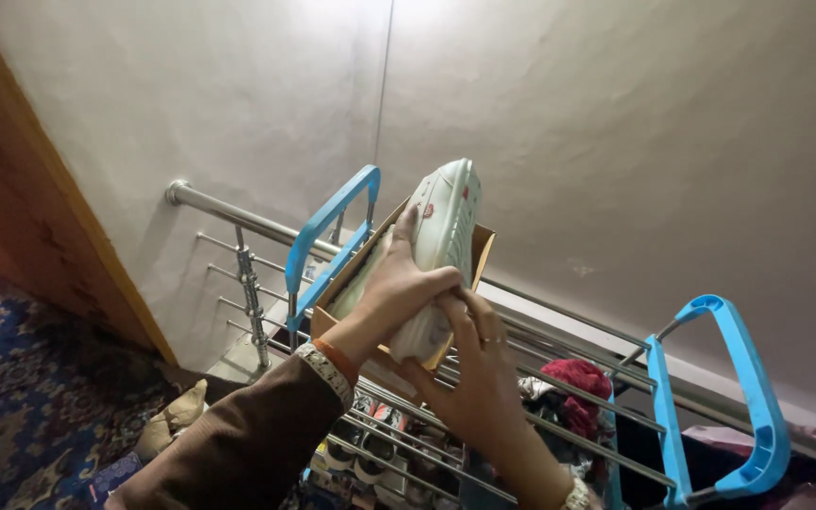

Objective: The recorder cleans a pair of white shoes with a cloth and packs them back into a box with stuffing paper and plastic wrap.

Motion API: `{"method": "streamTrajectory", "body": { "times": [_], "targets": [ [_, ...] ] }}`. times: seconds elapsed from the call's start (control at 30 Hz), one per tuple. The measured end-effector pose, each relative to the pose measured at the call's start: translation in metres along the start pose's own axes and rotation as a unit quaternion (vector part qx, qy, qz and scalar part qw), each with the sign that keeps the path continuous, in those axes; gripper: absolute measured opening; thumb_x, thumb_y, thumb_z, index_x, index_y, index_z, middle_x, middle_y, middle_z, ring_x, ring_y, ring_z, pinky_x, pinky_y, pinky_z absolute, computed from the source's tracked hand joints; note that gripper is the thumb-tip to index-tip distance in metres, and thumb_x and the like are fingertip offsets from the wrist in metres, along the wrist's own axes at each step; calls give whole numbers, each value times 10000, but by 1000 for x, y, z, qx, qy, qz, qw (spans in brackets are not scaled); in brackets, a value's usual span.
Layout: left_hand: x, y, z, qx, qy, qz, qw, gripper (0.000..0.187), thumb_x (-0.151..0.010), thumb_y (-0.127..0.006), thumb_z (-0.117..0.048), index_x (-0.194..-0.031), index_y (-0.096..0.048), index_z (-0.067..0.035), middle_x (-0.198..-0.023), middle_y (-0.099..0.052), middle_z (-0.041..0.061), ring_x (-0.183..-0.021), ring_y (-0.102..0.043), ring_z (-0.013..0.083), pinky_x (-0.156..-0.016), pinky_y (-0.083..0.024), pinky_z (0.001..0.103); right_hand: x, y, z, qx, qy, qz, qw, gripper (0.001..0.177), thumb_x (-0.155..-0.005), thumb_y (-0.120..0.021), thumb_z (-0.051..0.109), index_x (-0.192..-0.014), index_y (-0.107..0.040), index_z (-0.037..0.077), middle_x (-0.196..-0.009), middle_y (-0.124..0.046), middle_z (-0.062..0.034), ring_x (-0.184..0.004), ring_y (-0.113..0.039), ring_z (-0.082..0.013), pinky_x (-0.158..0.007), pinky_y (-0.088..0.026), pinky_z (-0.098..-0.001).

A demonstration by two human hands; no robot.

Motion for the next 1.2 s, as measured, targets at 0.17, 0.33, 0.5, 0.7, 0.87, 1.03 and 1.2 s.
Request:
{"method": "streamTrajectory", "body": {
  "times": [0.17,0.33,0.5,0.7,0.87,1.03,1.2],
  "targets": [
    [-5,-3,18,-264,33,-18,964,1144,-646,-736,-517,-1602,-239,-135,-1521,-379,209,-1347,-485,362,-1086,-445,432,7,-15,-11,-52,-41,-11,998,874,-832,-812,328,-1466,-349,-54,-1440,-440,-344,-1289,-546,-481,-989,-549,-509],
    [-4,-18,39,-349,41,30,936,900,-784,-638,-533,-1571,-363,-195,-1535,-417,180,-1390,-445,391,-1131,-411,476,11,-21,-27,-57,-126,11,990,812,-835,-804,414,-1383,-405,-33,-1320,-554,-282,-1151,-638,-406,-910,-573,-509],
    [-4,-28,61,-358,15,51,932,749,-865,-586,-510,-1541,-422,-233,-1601,-345,188,-1445,-360,426,-1162,-368,519,22,-31,-41,-3,-127,23,992,787,-817,-795,477,-1322,-442,-13,-1285,-613,-255,-1164,-641,-381,-993,-369,-641],
    [-7,-32,118,-325,-62,87,940,696,-994,-544,-475,-1590,-369,-162,-1624,-218,295,-1486,-202,507,-1179,-256,580,34,-37,-56,77,-111,-5,991,680,-836,-726,475,-1284,-505,13,-1347,-570,-251,-1322,-503,-422,-1047,-331,-628],
    [25,-12,16,-336,69,130,930,589,-1035,-429,-430,-1574,-444,-193,-1476,-445,292,-1306,-523,442,-1085,-444,516,27,-41,-77,150,-172,86,970,553,-960,-549,537,-1281,-584,88,-1483,-503,-177,-1445,-440,-316,-1222,-232,-607],
    [-9,27,57,-523,14,83,848,608,-1003,-497,-370,-1566,-432,-151,-1482,-555,188,-1308,-601,346,-1078,-484,485,-8,-41,-85,160,-45,104,981,832,-973,-471,624,-1510,-360,-2,-1647,-169,-286,-1530,-47,-363,-1200,-2,-602],
    [-23,30,68,-660,-106,82,739,980,-723,-778,-411,-1549,-320,-153,-1535,-372,242,-1386,-422,391,-1084,-357,505,-52,-78,-116,170,-82,269,945,898,-987,-367,602,-1575,-111,-25,-1713,56,-275,-1545,212,-352,-1161,168,-603]
  ]
}}
Point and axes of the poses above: each hand's wrist, its own x-axis away from the middle knuckle, its own y-axis out of the back of the hand, z = x × y, the point moved 5 cm from there along -x, towards the middle knuckle
